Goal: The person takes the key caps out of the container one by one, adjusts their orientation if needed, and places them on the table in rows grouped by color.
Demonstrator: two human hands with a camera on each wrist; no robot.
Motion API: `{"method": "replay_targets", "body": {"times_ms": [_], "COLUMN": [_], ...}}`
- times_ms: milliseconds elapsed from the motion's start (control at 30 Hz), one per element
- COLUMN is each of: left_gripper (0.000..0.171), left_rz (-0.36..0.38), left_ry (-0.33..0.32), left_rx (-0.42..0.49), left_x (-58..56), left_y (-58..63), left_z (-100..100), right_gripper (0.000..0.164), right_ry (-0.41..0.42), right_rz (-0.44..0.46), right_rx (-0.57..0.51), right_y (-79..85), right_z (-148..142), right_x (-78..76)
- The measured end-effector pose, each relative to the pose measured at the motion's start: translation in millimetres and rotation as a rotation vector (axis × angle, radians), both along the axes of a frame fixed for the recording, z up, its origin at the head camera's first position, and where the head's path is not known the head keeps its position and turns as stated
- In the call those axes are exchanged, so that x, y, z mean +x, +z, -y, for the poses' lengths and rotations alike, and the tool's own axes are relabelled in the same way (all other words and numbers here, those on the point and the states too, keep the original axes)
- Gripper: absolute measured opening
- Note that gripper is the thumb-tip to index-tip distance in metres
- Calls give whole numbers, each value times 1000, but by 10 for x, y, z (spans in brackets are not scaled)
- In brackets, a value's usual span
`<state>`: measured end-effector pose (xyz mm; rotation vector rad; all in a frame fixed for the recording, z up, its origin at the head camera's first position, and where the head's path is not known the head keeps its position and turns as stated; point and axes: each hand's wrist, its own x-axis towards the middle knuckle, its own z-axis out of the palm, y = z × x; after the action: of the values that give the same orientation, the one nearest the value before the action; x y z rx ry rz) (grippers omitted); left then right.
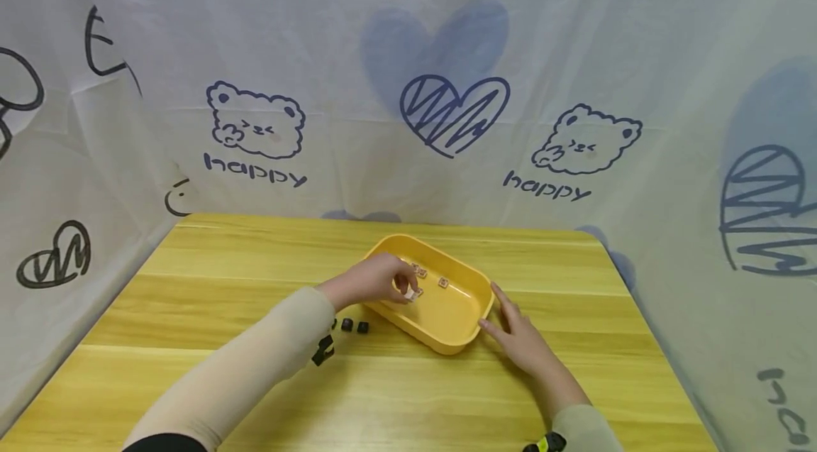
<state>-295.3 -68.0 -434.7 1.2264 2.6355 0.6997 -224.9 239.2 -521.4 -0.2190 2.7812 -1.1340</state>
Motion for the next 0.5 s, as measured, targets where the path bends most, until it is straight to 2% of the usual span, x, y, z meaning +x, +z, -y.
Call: {"method": "replay_targets", "body": {"times_ms": [133,400,500], "left_gripper": [13,16,16], "left_rz": [31,66,112], "left_ry": [78,172,210], "left_rx": [31,134,173], "left_x": [85,239,291], "left_y": [-33,-104,-144], "left_z": [134,439,561], "right_gripper": [76,78,78], "right_ry": [3,-1,7], "right_rz": [5,-4,-13], "right_rx": [0,-4,-9], "right_y": [-9,-44,-38], "right_z": [-9,-24,-25], "right_x": [0,-2,-5]}}
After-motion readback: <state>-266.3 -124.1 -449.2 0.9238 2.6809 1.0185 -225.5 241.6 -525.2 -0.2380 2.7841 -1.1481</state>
